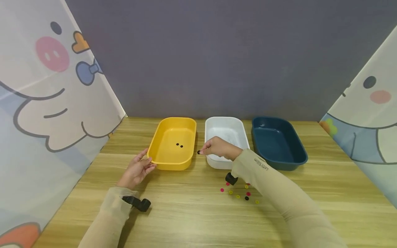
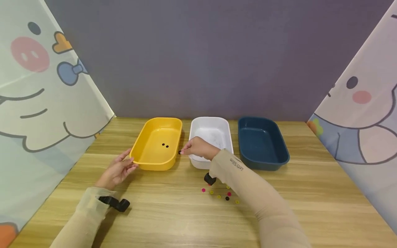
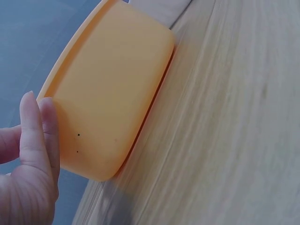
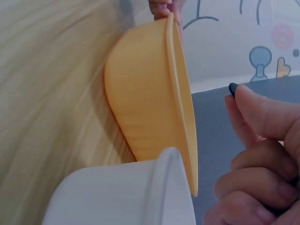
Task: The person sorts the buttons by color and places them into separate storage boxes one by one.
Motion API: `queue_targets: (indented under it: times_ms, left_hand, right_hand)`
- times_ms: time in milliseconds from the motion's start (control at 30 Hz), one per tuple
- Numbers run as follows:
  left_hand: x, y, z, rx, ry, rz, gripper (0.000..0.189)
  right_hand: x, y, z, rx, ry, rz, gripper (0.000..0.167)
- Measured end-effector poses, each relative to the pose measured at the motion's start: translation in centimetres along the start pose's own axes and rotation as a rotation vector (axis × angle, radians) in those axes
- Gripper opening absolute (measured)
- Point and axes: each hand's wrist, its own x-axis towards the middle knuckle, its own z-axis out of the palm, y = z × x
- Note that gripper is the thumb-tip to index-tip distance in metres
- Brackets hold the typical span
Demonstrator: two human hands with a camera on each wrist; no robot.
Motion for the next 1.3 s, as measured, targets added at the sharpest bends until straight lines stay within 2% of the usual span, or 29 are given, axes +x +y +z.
queue_targets:
  times_ms: [300, 667, 800, 967, 1133, 1300]
  left_hand:
    - [0.0, 0.0, 0.2, -0.001, -0.013, 0.02, 0.064]
    - [0.1, -0.1, 0.0, 0.006, -0.002, 0.028, 0.062]
    - [0.1, -0.1, 0.0, 0.002, -0.003, 0.029, 0.063]
    - [0.1, -0.2, 0.1, 0.0, -0.001, 0.026, 0.064]
    - [0.0, -0.2, 0.1, 0.009, 0.004, 0.026, 0.064]
    - [0.0, -0.2, 0.1, 0.009, 0.0, 0.03, 0.063]
  right_hand:
    - [2.7, -0.9, -0.1, 0.067, -0.003, 0.085, 0.023]
    - [6.0, -2.1, 0.1, 0.194, 0.015, 0.101, 0.026]
    - [7.1, -2.7, 0.2, 0.224, 0.046, 0.148, 0.027]
    - [8.5, -3.6, 0.2, 0.238, 0.061, 0.207, 0.035]
    - [9.8, -4.7, 0.6, 0.237, 0.088, 0.264, 0.017]
    - [10.4, -5.9, -0.1, 0.292, 0.11, 0.289, 0.019]
